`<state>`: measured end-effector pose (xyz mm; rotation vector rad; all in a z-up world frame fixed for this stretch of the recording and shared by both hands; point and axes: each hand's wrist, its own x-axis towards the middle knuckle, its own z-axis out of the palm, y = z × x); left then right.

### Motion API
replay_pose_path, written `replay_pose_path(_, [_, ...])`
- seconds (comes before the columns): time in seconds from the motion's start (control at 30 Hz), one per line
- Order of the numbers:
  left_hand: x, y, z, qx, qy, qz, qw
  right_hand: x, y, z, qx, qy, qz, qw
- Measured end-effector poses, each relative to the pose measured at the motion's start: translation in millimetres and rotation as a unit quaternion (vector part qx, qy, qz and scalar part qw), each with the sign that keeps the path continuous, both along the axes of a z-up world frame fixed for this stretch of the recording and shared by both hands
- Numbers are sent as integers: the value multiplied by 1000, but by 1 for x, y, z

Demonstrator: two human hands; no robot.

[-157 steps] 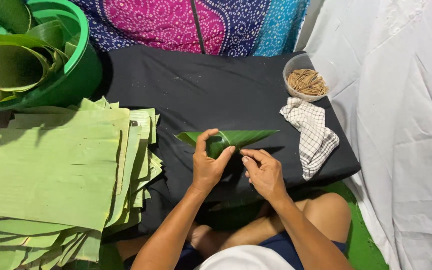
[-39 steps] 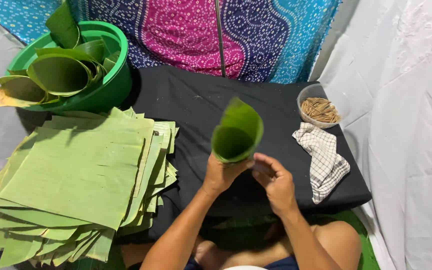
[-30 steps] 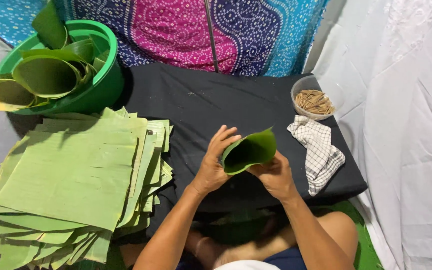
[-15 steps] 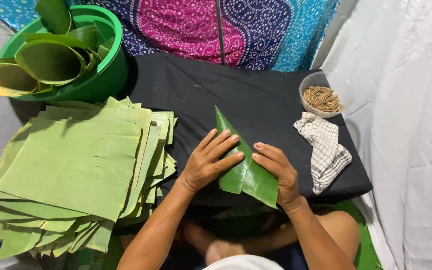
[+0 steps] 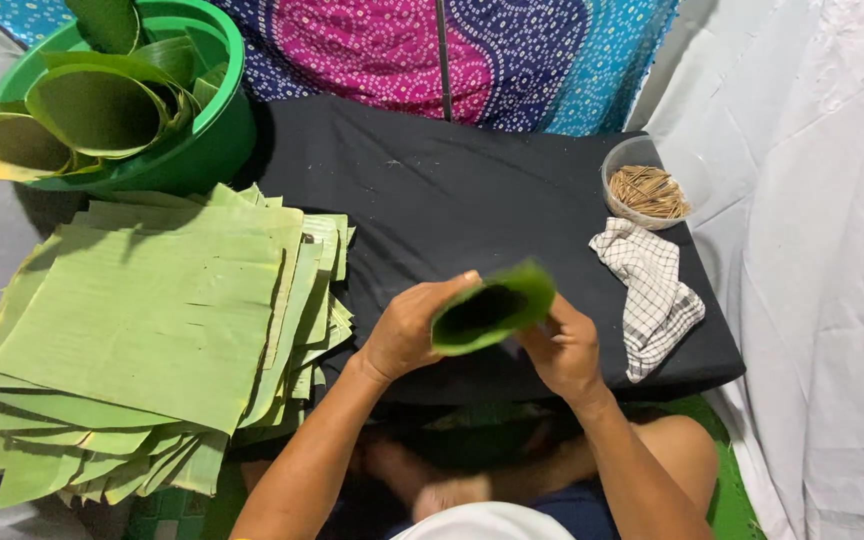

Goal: Wiping banana leaves clean with a cloth and folding them into conical shapes secured with small wooden sticks.

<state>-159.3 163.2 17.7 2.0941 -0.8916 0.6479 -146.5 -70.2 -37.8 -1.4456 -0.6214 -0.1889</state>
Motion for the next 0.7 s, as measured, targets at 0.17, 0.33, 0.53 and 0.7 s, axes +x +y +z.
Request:
replay_pose_path(0.17, [-2, -8, -11, -126, 219, 20, 967, -2, 8, 9, 76, 153, 18, 985])
replay_pose_path(0.33, [-5, -24, -12, -263, 312, -5, 913, -7, 19, 29, 99, 231, 31, 968])
replay_pose_path(0.53, [-8, -28, -11, -193, 248, 63, 947, 0, 23, 18, 152, 300, 56, 940])
replay_pose_path(0.7, [-3, -20, -38, -344, 430, -156, 820, 8, 19, -8, 206, 330, 48, 920])
